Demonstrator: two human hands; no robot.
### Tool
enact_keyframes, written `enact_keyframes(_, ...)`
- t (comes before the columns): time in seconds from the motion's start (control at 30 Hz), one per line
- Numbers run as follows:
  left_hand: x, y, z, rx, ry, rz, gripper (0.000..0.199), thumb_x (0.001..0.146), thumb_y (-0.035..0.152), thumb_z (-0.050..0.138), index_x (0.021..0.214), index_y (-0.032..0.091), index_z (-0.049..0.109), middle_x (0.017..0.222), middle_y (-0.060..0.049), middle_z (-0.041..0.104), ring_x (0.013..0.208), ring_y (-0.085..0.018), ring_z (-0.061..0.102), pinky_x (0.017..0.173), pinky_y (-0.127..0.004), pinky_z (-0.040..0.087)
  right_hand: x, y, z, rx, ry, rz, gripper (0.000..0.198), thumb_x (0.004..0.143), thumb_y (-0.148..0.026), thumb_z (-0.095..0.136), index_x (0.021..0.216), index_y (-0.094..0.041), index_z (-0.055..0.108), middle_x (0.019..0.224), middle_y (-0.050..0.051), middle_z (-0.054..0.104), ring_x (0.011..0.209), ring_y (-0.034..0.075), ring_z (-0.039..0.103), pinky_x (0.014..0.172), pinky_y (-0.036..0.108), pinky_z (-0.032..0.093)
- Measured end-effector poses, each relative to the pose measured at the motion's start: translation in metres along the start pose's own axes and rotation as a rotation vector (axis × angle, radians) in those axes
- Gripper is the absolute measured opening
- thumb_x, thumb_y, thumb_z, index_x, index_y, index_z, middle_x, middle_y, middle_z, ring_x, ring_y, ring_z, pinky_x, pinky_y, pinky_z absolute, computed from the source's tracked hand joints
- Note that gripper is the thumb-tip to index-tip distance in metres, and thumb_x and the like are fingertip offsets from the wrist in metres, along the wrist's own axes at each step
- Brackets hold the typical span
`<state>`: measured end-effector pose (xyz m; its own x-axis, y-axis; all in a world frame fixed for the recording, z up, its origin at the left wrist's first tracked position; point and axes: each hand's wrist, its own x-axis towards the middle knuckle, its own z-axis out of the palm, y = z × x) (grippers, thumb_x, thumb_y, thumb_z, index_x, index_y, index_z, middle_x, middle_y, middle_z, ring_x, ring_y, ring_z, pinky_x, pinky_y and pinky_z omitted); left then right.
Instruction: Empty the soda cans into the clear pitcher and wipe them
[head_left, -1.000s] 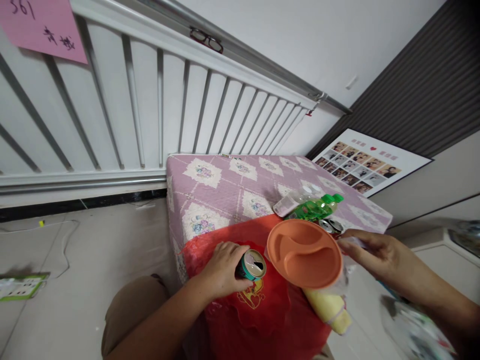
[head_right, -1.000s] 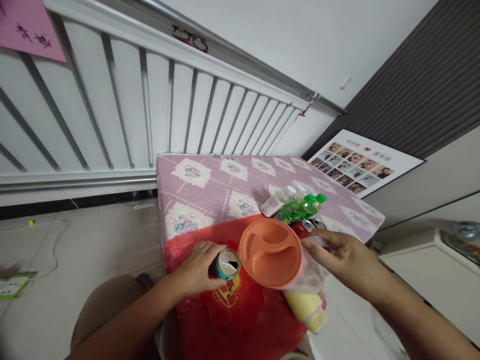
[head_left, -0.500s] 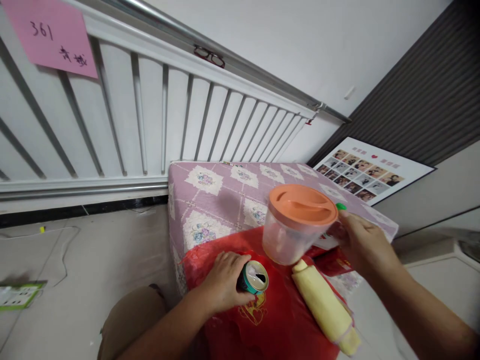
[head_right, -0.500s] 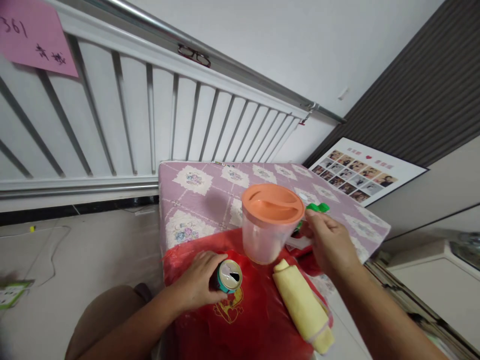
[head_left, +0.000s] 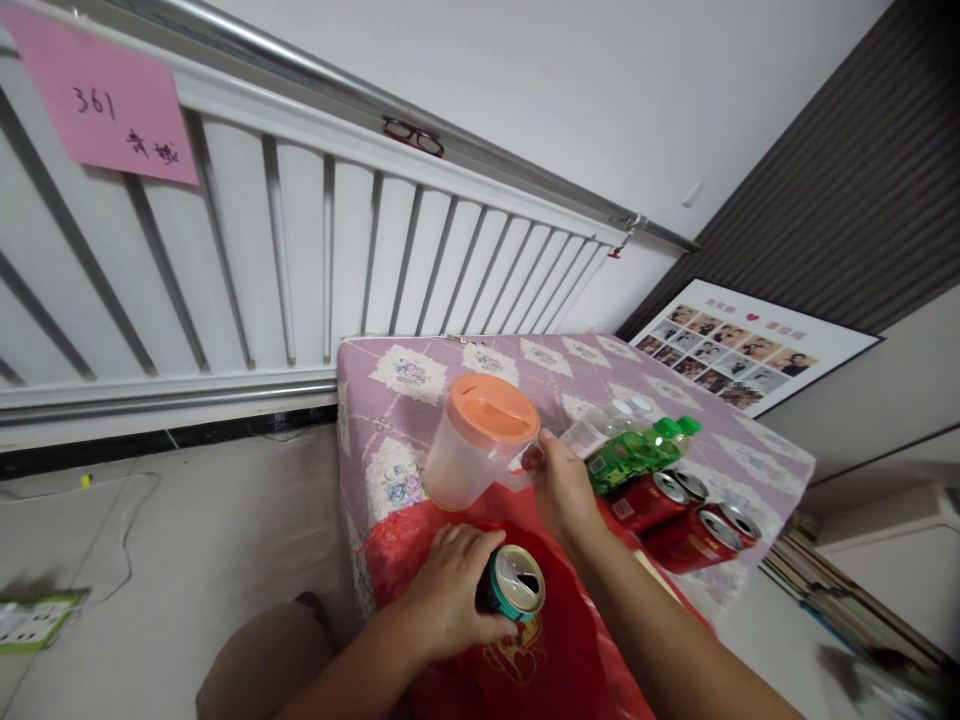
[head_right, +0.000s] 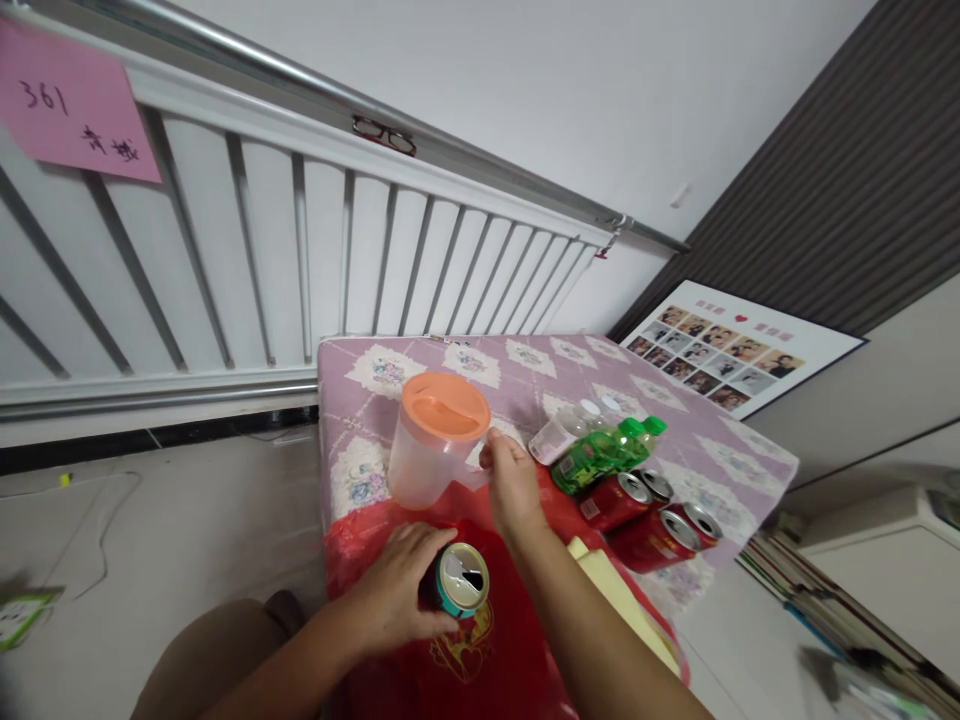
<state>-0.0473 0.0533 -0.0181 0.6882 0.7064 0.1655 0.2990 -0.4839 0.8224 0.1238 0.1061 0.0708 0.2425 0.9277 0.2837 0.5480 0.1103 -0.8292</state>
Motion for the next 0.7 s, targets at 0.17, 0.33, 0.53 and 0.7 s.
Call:
enact_keyframes(0.17, 0.002, 0.001, -0.002, -0.004, -0.016, -0.011, 0.095, 0.058, 0.042, 0.086, 0.140, 0.023, 0.042, 0.139, -0.012, 0.053, 0.127, -0.033, 0.046, 0.113, -0.054, 0.031, -0.009, -0.002, 0.003, 0.138, 0.067, 0.117, 0.040, 0.088, -0.061, 0.040, 0.064, -0.029, 0.043, 0.061, 0.001, 0.060, 0.065, 0.025, 0.057, 0.064, 0.039, 0.047)
enact_keyframes(0.33, 0.001, 0.003, -0.003, -0.022, -0.042, -0.046, 0.098, 0.057, 0.039, 0.086, 0.142, 0.022, 0.040, 0.142, -0.014, 0.050, 0.131, -0.033, 0.043, 0.115, -0.054, 0.028, -0.016, -0.002, -0.011, 0.212, -0.012, 0.181, 0.037, 0.088, -0.062, 0.046, 0.080, -0.029, 0.060, 0.089, 0.002, 0.072, 0.087, 0.026, 0.065, 0.074, 0.037, 0.050)
enact_keyframes(0.53, -0.006, 0.002, -0.006, -0.077, -0.033, -0.105, 0.097, 0.061, 0.032, 0.081, 0.146, 0.024, 0.035, 0.152, -0.012, 0.040, 0.140, -0.033, 0.034, 0.117, -0.054, 0.026, -0.043, 0.021, -0.066, 0.239, 0.165, 0.252, 0.045, 0.080, -0.064, 0.056, 0.105, -0.026, 0.061, 0.111, 0.008, 0.069, 0.105, 0.025, 0.063, 0.080, 0.035, 0.051)
enact_keyframes(0.7, -0.013, -0.004, -0.004, -0.118, 0.087, -0.157, 0.087, 0.065, 0.027, 0.075, 0.143, 0.022, 0.038, 0.152, -0.012, 0.040, 0.142, -0.032, 0.033, 0.119, -0.053, 0.025, -0.096, 0.051, -0.141, 0.214, 0.335, 0.352, 0.048, 0.073, -0.063, 0.067, 0.100, -0.024, 0.065, 0.103, 0.006, 0.071, 0.098, 0.023, 0.064, 0.080, 0.032, 0.052)
